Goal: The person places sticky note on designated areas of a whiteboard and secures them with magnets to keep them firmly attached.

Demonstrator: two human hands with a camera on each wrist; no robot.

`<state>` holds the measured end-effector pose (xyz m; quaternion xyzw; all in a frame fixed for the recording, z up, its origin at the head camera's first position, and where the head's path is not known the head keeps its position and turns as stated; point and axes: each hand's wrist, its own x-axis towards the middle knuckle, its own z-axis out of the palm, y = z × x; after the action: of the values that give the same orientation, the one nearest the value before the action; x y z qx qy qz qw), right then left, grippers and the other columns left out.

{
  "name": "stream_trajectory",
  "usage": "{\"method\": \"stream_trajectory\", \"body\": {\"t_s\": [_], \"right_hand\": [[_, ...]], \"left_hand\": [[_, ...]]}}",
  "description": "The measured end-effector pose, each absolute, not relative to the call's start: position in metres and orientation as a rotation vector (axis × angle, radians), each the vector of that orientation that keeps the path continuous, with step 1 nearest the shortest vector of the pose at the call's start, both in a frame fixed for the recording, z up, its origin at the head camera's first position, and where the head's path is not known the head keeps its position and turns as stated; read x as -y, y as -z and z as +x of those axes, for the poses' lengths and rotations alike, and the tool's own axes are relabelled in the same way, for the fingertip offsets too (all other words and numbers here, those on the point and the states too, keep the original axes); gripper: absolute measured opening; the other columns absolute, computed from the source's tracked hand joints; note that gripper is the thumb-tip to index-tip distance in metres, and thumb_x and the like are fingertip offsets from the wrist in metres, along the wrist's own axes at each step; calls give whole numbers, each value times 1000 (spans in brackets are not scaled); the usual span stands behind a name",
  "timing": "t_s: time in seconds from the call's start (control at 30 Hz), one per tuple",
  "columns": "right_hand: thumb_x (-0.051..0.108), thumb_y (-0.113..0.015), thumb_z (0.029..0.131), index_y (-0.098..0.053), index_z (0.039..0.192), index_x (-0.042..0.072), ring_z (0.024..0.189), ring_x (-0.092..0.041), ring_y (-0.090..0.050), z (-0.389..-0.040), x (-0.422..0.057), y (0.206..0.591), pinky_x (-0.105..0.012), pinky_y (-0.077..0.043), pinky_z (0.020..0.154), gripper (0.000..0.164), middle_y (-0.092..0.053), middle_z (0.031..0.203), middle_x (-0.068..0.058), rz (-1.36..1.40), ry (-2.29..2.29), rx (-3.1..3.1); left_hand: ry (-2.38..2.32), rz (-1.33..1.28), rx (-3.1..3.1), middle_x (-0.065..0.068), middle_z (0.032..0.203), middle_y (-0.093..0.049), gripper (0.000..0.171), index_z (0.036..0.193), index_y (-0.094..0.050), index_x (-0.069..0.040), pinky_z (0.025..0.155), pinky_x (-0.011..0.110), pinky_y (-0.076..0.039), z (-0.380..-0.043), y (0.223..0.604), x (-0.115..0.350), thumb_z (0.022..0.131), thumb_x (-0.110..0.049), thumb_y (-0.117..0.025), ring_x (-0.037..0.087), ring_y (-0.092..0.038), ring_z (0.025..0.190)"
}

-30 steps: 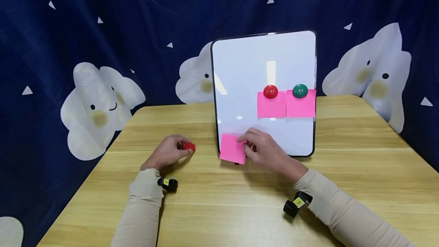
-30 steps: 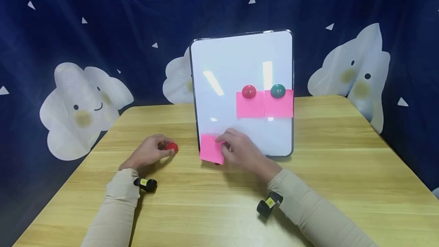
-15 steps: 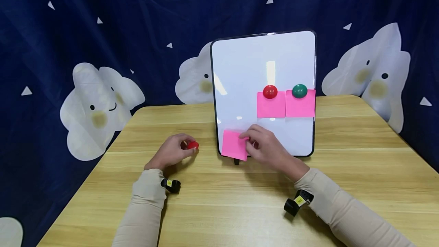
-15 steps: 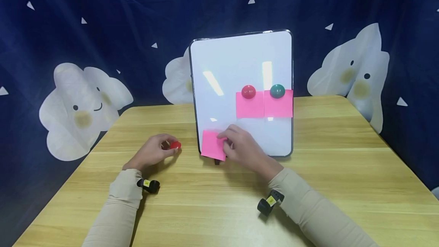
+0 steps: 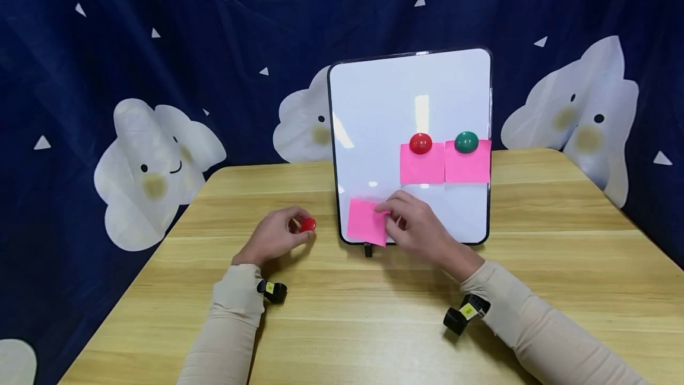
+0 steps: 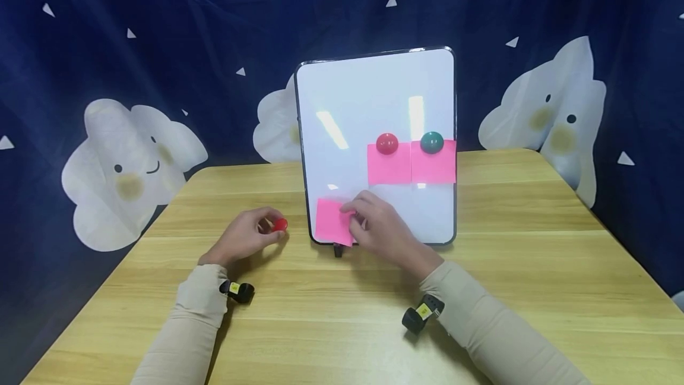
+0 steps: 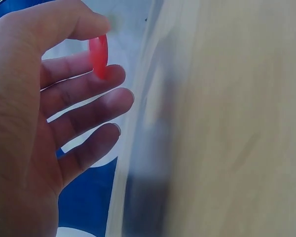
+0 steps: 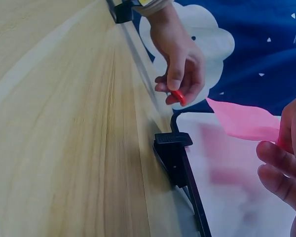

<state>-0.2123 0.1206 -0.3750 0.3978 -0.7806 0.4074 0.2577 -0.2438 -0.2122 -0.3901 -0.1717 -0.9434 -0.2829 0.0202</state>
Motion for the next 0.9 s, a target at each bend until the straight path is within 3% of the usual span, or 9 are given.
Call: {"method": "stream_trajectory", "body": {"t_s": [0.33,0.9], "right_hand": [[-10,-64,83,-71,111,-1,73,-10,-54,-214,-123,372,-25,-52,59,30,-60,95,-4,1050,-1086,2144],[-11,-62,83,-73,104,-1,72,-12,-56,-220,-133,361,-24,-51,61,26,-62,91,-7,952,-1047,2014]], "left_hand": [[900,-545,2910,-6,87,-65,25,107,-68,-22,66,35,-49,-242,389,208,86,-33,-77,15,-59,77],[938,-554,2874,-6,88,-66,22,103,-66,-20,73,35,-50,-241,390,197,90,-37,-73,13,-60,80]]}}
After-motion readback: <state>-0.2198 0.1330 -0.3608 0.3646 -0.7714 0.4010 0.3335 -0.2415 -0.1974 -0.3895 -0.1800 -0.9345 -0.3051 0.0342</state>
